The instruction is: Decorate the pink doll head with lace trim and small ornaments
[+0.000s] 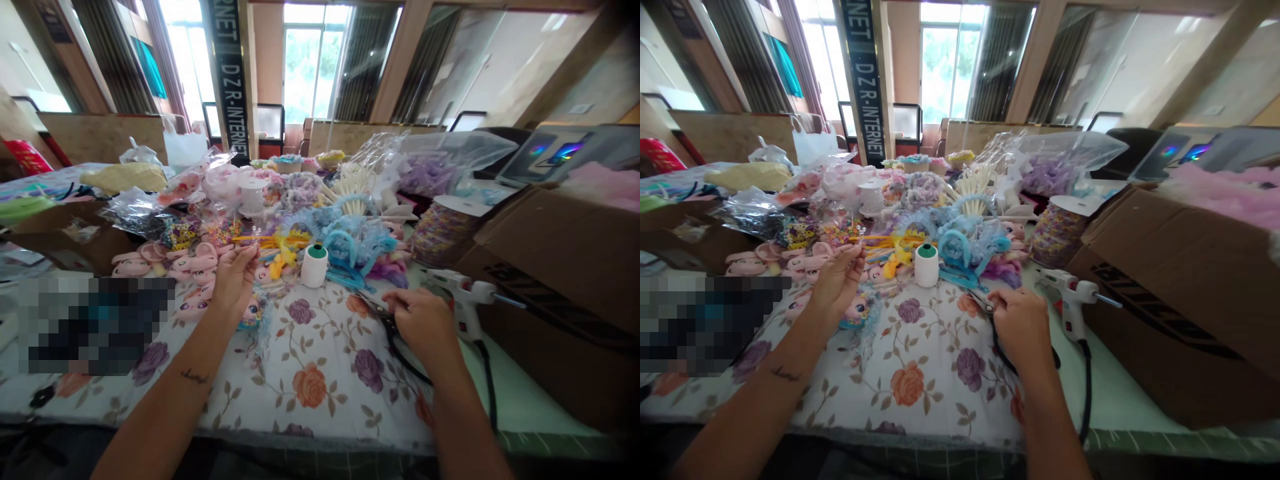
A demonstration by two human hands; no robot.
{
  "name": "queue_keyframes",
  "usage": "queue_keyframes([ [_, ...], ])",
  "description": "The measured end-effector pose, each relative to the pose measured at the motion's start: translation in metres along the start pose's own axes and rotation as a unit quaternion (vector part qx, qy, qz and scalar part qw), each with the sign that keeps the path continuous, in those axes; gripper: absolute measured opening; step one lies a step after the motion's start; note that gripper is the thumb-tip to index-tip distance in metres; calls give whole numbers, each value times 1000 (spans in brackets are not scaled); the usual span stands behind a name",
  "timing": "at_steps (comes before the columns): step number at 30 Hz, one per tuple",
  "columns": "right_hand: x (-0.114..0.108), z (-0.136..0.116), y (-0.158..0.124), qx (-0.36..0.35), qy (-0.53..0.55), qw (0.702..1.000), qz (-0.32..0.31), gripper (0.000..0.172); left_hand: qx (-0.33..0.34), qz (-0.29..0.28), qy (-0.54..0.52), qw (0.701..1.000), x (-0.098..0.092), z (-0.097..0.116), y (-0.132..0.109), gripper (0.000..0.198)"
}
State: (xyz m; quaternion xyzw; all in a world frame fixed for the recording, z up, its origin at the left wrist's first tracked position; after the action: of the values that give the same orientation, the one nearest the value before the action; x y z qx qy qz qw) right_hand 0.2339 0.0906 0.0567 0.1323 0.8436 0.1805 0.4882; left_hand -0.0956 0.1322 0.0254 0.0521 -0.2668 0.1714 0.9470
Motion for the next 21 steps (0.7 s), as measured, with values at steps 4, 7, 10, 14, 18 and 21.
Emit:
queue_keyframes([
  [4,5,-1,1,2,-47,999,-8,30,15,6,-8,1000,-2,5,1,16],
  [7,17,-1,1,1,-45,998,-52,30,8,-1,-6,1000,-1,3,1,17],
  [10,16,-6,1,-27,41,996,-71,26,-6,-26,11,1000,6,-3,-3,18],
  [14,-20,-14,4,-22,223,974,-12,29,-11,-85,56,995,23,-10,-14,16],
  [18,-52,-15,4,66,419,897,123,19,-5,-132,85,988,34,-14,-24,13],
  [21,-9,-54,8,77,526,847,-18,27,0,-167,124,978,41,-18,-29,13],
])
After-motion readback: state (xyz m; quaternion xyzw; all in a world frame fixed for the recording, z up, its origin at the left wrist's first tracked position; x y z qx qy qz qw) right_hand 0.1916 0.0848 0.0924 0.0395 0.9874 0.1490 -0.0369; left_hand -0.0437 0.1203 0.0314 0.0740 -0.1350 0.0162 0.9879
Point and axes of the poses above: each hand's wrist, its own y-axis towards the middle knuckle, its own x-axis out of the palm, z = x × y, the point moved 10 cm from there along y, towards the middle knuckle, and after that the axes turned 13 degrees about y, right-handed, at the moved point
